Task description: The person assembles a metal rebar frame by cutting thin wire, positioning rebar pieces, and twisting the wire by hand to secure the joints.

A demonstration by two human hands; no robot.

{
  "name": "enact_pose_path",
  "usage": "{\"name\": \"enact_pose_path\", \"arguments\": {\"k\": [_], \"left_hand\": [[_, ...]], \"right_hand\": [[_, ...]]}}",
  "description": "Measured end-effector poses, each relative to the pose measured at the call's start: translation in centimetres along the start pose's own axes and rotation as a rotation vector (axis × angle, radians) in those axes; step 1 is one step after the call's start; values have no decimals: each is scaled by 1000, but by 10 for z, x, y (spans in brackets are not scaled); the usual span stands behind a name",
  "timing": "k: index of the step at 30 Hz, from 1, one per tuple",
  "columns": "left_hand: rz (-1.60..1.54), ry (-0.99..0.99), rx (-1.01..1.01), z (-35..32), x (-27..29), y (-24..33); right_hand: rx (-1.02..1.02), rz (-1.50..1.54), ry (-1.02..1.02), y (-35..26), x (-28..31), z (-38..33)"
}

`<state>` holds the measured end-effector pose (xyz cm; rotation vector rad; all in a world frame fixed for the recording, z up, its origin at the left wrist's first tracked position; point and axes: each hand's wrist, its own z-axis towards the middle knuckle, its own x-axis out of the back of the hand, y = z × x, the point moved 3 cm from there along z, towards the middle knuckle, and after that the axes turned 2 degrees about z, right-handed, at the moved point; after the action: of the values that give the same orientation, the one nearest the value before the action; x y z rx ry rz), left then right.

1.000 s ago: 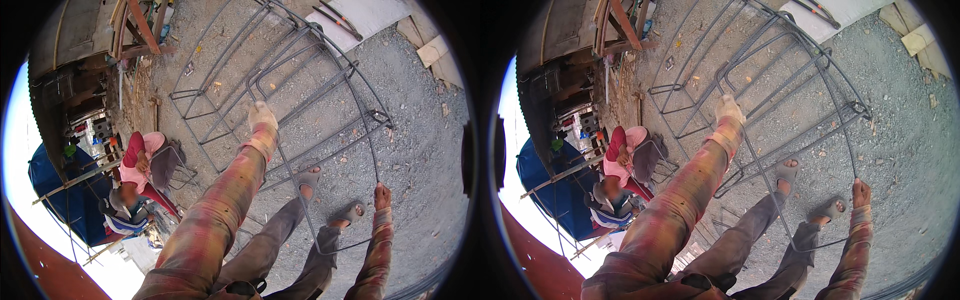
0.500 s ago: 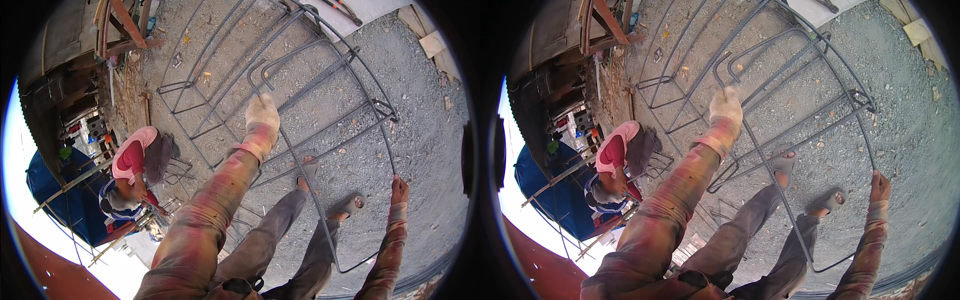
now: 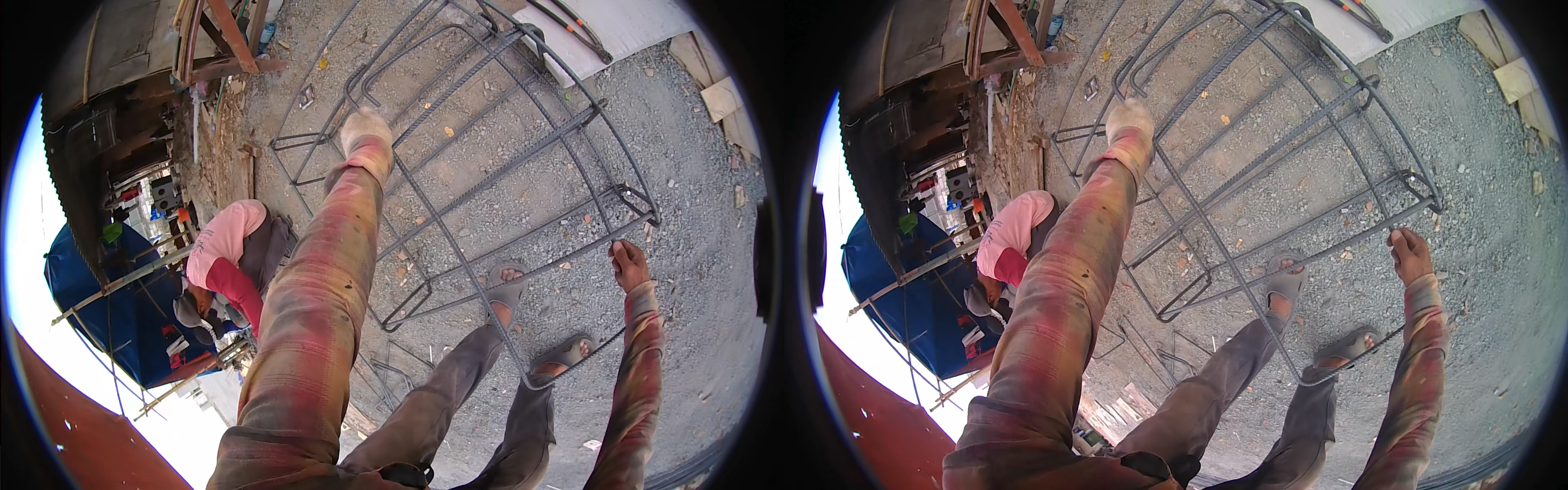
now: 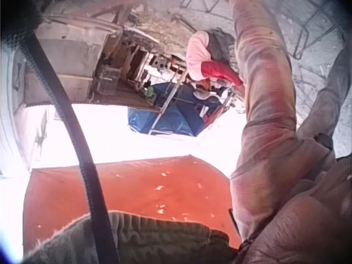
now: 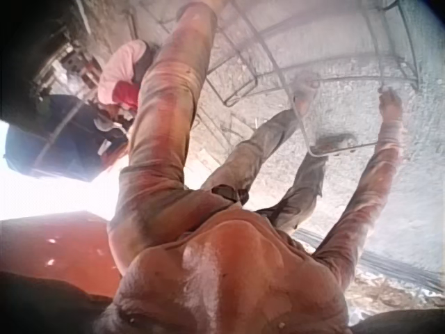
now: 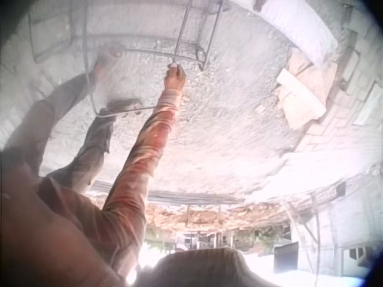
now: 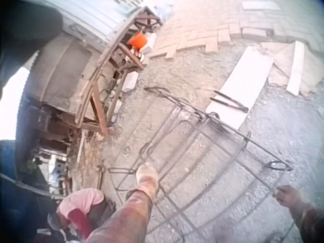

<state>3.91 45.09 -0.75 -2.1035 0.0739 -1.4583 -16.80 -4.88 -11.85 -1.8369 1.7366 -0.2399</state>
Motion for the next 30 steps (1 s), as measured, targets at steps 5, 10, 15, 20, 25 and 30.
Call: {"name": "enact_pose_path", "arguments": {"k": [5,10,15,20,25,30], "left_hand": [[3,-55,-20,7,28,21],[-39,-10,111,29,31,26],[340,-52,-189,41,64,30],[133,9,45,89,58,2],[417,-79,-192,102,77,9],[415,-95,-181,127,53,-8]], "right_hand": [[107,-75,146,-14,-3,-8],[355,-266,261,-7,4,5],[238,57,-25,-5,-16,12],[195,44,-5,14,-34,24],[49,509,79,18,-28,21],[137,413,289,-3,-43,19]]}}
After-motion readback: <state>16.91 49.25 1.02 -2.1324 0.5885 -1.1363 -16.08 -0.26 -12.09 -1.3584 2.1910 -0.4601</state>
